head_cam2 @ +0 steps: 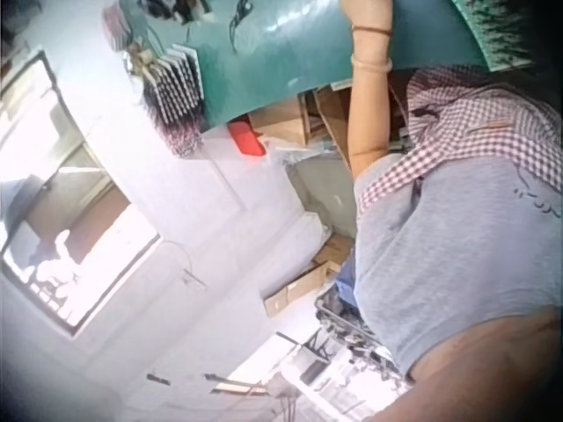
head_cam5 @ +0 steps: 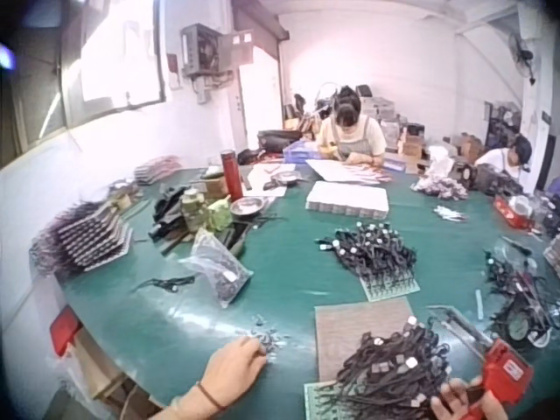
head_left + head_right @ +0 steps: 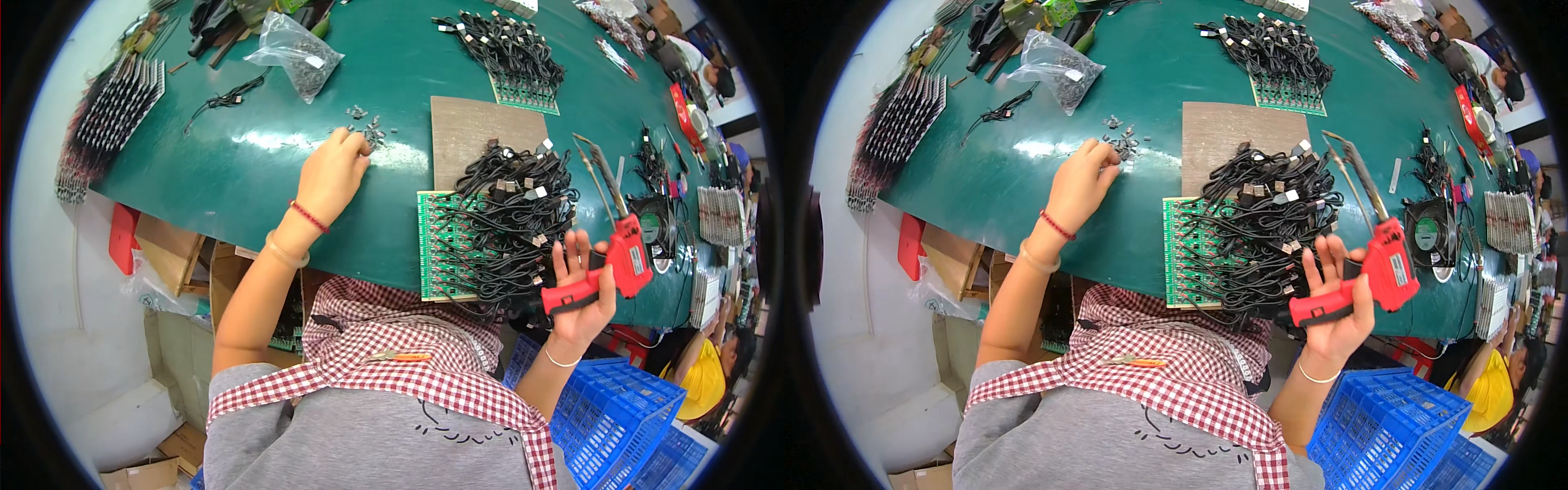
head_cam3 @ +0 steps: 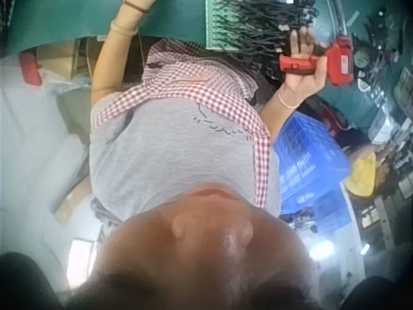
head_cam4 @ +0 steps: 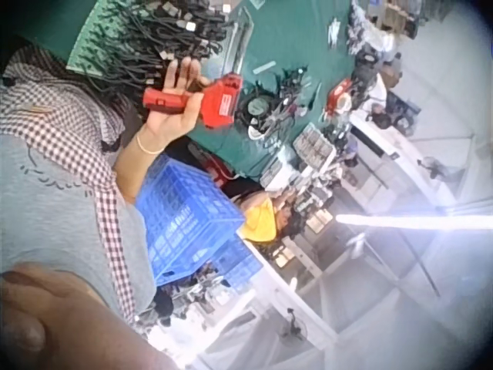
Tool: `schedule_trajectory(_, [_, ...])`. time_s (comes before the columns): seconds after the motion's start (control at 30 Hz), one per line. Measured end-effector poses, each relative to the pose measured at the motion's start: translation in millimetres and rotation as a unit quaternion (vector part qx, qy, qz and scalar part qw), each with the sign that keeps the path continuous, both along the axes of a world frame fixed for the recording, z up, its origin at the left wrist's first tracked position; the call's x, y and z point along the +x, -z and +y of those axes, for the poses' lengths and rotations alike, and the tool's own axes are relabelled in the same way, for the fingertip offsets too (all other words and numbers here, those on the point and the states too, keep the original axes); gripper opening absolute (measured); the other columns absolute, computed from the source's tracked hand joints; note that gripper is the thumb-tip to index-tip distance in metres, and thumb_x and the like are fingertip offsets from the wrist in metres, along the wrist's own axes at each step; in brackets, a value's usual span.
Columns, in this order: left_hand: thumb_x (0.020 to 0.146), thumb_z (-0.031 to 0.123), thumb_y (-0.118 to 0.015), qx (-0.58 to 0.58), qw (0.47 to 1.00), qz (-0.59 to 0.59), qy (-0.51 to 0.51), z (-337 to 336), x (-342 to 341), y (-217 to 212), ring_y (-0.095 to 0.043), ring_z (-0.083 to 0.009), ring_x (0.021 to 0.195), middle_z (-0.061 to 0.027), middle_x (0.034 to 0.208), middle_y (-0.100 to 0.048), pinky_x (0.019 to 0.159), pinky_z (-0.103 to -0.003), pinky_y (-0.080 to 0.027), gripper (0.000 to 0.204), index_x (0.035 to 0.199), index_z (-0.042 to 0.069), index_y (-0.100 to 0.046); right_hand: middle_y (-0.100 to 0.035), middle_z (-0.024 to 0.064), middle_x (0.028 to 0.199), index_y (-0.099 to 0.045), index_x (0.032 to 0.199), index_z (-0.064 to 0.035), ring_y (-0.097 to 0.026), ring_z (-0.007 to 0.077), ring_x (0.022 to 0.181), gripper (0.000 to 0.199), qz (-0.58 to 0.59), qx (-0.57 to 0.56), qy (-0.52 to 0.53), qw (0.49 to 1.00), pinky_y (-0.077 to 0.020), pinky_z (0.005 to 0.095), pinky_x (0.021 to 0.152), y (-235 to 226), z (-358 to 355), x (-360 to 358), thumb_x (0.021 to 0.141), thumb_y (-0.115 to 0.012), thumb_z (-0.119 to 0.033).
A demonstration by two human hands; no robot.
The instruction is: The person solders small components onto circuit boards using a soldering iron, places completed boards into a cardboard box below the workbench, and retrieves new boards from the table to solder more components.
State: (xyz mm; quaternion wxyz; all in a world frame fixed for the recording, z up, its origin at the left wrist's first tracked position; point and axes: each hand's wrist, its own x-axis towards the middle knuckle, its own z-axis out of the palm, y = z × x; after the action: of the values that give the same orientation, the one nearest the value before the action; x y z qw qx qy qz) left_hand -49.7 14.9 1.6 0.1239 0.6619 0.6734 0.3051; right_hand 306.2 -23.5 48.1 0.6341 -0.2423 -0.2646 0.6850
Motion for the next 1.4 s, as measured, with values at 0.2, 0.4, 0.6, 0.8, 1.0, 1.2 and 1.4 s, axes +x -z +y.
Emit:
schedule_trajectory(0.2, [0.075, 0.012, -0.061, -0.016, 0.985, 0.165, 0.048, 16.6, -0.1, 14.4, -0.055, -0.0261, 0.081, -0.0083, 0.082, -0.052, 0.066, -0.038, -0.048, 0.012, 0.08, 0.005, -0.053, -0.053, 0.017, 0.11, -0.046, 0.114, -0.0043, -0.052, 0.0287, 0.106, 0.032, -0.042, 0.01, 0.049, 0.998, -0.0388, 0.0469, 0.095, -23.1, -25.1, 8.2, 0.088, -0.052, -0.022])
schedule_trajectory(0.4, [0.076, 0.006, -0.059, 0.021, 0.986, 0.155, 0.05, 9.4, 5.4, 13.8, -0.053, -0.0286, 0.08, -0.0103, 0.083, -0.051, 0.067, -0.037, -0.045, 0.013, 0.08, 0.002, -0.048, -0.052, 0.0116, 0.093, -0.042, 0.112, -0.0055, -0.052, 0.0242, 0.091, 0.032, -0.1, -0.014, 0.113, 0.989, -0.0437, 0.0416, 0.086, -40.7, -50.5, 5.2, 0.087, -0.054, -0.022])
schedule_trajectory(0.6, [0.081, 0.005, -0.057, 0.027, 0.987, -0.127, 0.09, -11.0, 14.1, -1.1, -0.055, -0.0172, 0.066, -0.0074, 0.077, -0.056, 0.059, -0.03, -0.046, 0.009, 0.088, -0.001, -0.054, -0.047, 0.0084, 0.082, -0.037, 0.114, -0.0049, -0.048, 0.0191, 0.081, 0.034, -0.121, -0.012, 0.036, 0.992, -0.0455, 0.0338, 0.074, -48.2, -56.1, -30.3, 0.088, -0.053, -0.018])
schedule_trajectory(0.8, [0.088, 0.008, -0.056, -0.308, 0.646, -0.675, 0.179, -71.1, 79.0, -38.9, -0.06, -0.0119, 0.068, -0.0078, 0.082, -0.058, 0.057, -0.023, -0.051, 0.01, 0.091, 0.0, -0.052, -0.056, 0.0111, 0.091, -0.044, 0.112, -0.0011, -0.058, 0.018, 0.079, 0.037, -0.249, -0.114, -0.055, 0.96, -0.0505, 0.0323, 0.07, -32.8, -58.8, -83.9, 0.078, -0.057, 0.006])
schedule_trajectory(1.0, [0.087, 0.009, -0.057, -0.259, 0.601, -0.739, 0.161, -85.9, 102.5, -37.9, -0.057, -0.0113, 0.08, -0.0053, 0.091, -0.056, 0.07, -0.025, -0.05, 0.012, 0.093, 0.0, -0.052, -0.056, 0.0081, 0.094, -0.044, 0.115, -0.0015, -0.055, 0.0134, 0.086, 0.042, -0.317, -0.096, -0.066, 0.941, -0.0483, 0.0265, 0.072, -31.4, -58.1, -86.6, 0.077, -0.061, 0.007])
schedule_trajectory(1.2, [0.087, 0.01, -0.059, -0.318, 0.569, -0.74, 0.167, -85.8, 112.3, -44.5, -0.055, -0.008, 0.079, -0.0029, 0.089, -0.057, 0.072, -0.024, -0.047, 0.012, 0.092, 0.001, -0.053, -0.055, 0.0064, 0.094, -0.044, 0.114, -0.0009, -0.054, 0.0101, 0.081, 0.039, -0.37, -0.097, -0.051, 0.922, -0.047, 0.0237, 0.07, -32.2, -62.4, -89.1, 0.079, -0.061, 0.006])
schedule_trajectory(1.4, [0.086, 0.006, -0.056, -0.343, 0.668, -0.621, 0.224, -83.7, 107.4, -43.1, -0.059, -0.0104, 0.075, -0.0044, 0.084, -0.059, 0.067, -0.025, -0.049, 0.007, 0.089, 0.0, -0.054, -0.055, 0.0021, 0.085, -0.05, 0.103, -0.001, -0.052, 0.0072, 0.074, 0.025, -0.428, -0.102, -0.058, 0.896, -0.0447, 0.0221, 0.064, -32.3, -64.4, -80.5, 0.081, -0.06, 0.002])
